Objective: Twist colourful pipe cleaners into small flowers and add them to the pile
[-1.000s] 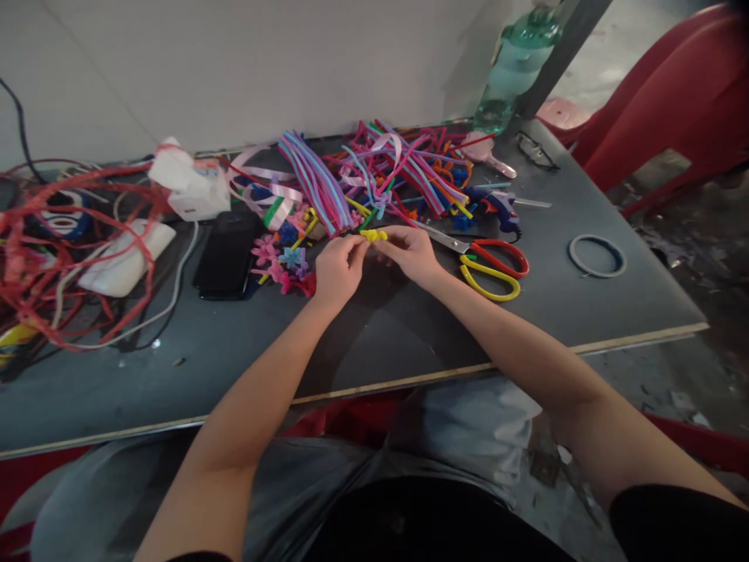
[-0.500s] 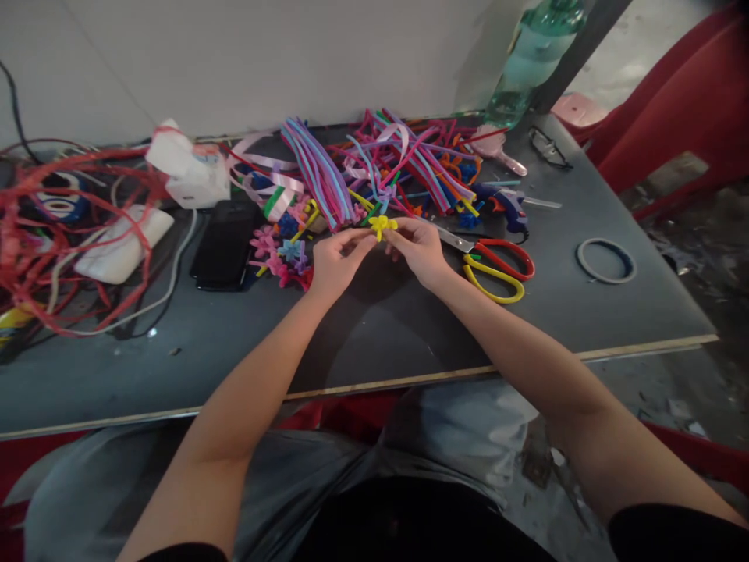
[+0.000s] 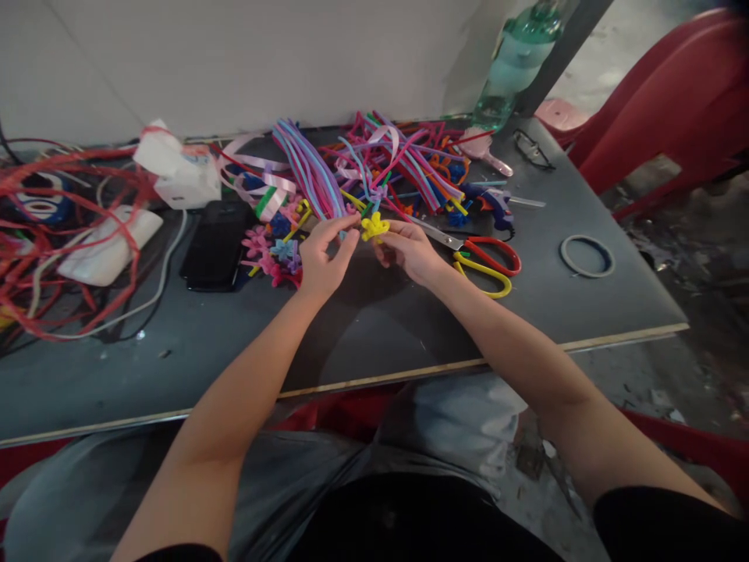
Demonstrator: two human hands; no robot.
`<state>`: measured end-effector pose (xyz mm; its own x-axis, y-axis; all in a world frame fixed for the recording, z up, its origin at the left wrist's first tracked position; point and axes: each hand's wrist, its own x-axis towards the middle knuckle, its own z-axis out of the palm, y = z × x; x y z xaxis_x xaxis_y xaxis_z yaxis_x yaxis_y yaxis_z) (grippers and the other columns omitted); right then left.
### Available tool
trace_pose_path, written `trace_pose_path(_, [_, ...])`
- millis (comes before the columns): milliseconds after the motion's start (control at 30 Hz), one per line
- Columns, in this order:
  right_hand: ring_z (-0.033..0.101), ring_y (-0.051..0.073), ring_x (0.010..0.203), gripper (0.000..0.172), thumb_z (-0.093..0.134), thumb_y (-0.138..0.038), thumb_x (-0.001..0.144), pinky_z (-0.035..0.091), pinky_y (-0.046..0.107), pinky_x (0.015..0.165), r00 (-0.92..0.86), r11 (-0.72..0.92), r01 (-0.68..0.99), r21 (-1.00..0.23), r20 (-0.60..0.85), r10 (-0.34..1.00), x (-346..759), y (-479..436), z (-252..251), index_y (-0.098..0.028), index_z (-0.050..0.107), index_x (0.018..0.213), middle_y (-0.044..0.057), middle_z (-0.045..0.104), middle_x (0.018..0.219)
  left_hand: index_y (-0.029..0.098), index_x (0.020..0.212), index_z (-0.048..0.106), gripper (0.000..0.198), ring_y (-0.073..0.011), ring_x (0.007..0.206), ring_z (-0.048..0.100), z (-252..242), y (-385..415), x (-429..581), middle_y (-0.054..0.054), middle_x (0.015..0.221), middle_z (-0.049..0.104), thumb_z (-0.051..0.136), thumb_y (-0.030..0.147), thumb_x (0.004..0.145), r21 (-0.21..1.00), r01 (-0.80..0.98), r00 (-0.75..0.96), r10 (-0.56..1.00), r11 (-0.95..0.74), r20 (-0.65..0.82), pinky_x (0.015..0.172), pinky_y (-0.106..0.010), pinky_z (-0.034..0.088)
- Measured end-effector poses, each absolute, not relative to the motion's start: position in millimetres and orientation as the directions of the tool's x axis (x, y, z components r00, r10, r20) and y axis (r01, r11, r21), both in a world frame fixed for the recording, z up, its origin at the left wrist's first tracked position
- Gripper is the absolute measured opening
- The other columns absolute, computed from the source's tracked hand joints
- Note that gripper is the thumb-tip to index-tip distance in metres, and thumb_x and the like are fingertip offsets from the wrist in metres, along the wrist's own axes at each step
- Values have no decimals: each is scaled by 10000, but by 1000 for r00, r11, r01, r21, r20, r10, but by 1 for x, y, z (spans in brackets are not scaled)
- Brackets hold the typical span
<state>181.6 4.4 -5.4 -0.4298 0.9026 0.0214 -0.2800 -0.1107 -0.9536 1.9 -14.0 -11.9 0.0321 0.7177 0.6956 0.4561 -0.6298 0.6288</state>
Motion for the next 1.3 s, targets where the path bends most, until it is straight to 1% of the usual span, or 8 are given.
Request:
trace_pose_path(133, [555, 59, 521, 145, 652, -260, 890, 419, 167, 440, -477, -237, -310, -920, -65, 876, 180, -2, 4, -169, 574, 808, -43, 593, 664, 220, 1240, 687, 462, -193, 968, 692, -13, -16, 1, -85, 1116, 748, 547, 576, 981, 585, 504, 105, 717, -636, 689, 775, -311, 563])
trace_pose_path(267, [558, 62, 495, 174, 614, -234, 910, 404, 164, 410, -498, -279, -266, -923, -116, 859, 178, -5, 6, -171, 549, 763, -45, 579, 640, 252, 1248, 689, 398, -245, 1162, 644, -9, -16, -1, -100, 1284, 687, 542, 524, 998, 461, 572, 171, 648, -679, 742, 942, -389, 541])
trace_pose_path(367, [546, 59, 462, 202, 650, -220, 898, 382, 159, 386, -471, -203, -195, -960, -90, 877, 177, -4, 4, -161, 563, 725, -46, 574, 609, 254, 1062, 754, 288, -231, 1100, 662, -7, -10, -3, -71, 1148, 738, 544, 445, 1014, 388, 559, 256, 597, -733, 760, 1005, -434, 516])
trace_pose_path(467, [468, 38, 392, 259, 604, -129, 903, 321, 139, 353, -444, -157, -124, -980, -87, 892, 175, -4, 5, -153, 564, 648, -60, 528, 507, 237, 951, 761, 272, -215, 1000, 682, -7, -4, -6, -45, 984, 773, 584, 439, 998, 370, 534, 325, 589, -760, 740, 972, -425, 534])
trace_pose_path(700, [383, 17, 315, 400, 517, 5, 921, 249, 125, 312, -363, -224, 52, -973, -227, 903, 170, -11, 25, -149, 532, 552, -76, 455, 385, 207, 886, 767, 222, -188, 845, 701, -6, -6, -9, -47, 880, 764, 671, 403, 928, 484, 539, 301, 695, -689, 654, 797, -328, 572])
trace_pose_path(867, [397, 8, 312, 424, 529, -4, 941, 250, 114, 309, -338, -249, 108, -963, -271, 901, 170, -13, 30, -140, 530, 539, -74, 462, 382, 196, 836, 764, 231, -179, 816, 718, -8, -5, -9, -49, 872, 774, 715, 416, 885, 622, 485, 267, 781, -615, 564, 781, -305, 590])
trace_pose_path(1067, [400, 10, 300, 390, 516, 36, 918, 266, 112, 305, -361, -235, 131, -963, -268, 893, 169, -14, 30, -130, 570, 569, -77, 471, 369, 174, 891, 765, 333, -170, 807, 744, -12, -5, -6, -64, 867, 786, 737, 505, 865, 750, 372, 201, 836, -547, 510, 780, -288, 622])
trace_pose_path(1300, [396, 0, 308, 372, 588, 9, 879, 269, 114, 317, -368, -154, 101, -983, -180, 912, 171, -14, 21, -137, 557, 538, -67, 496, 391, 173, 824, 778, 358, -158, 742, 730, -17, -1, -6, -65, 799, 773, 768, 531, 834, 745, 335, 192, 815, -577, 546, 716, -274, 625])
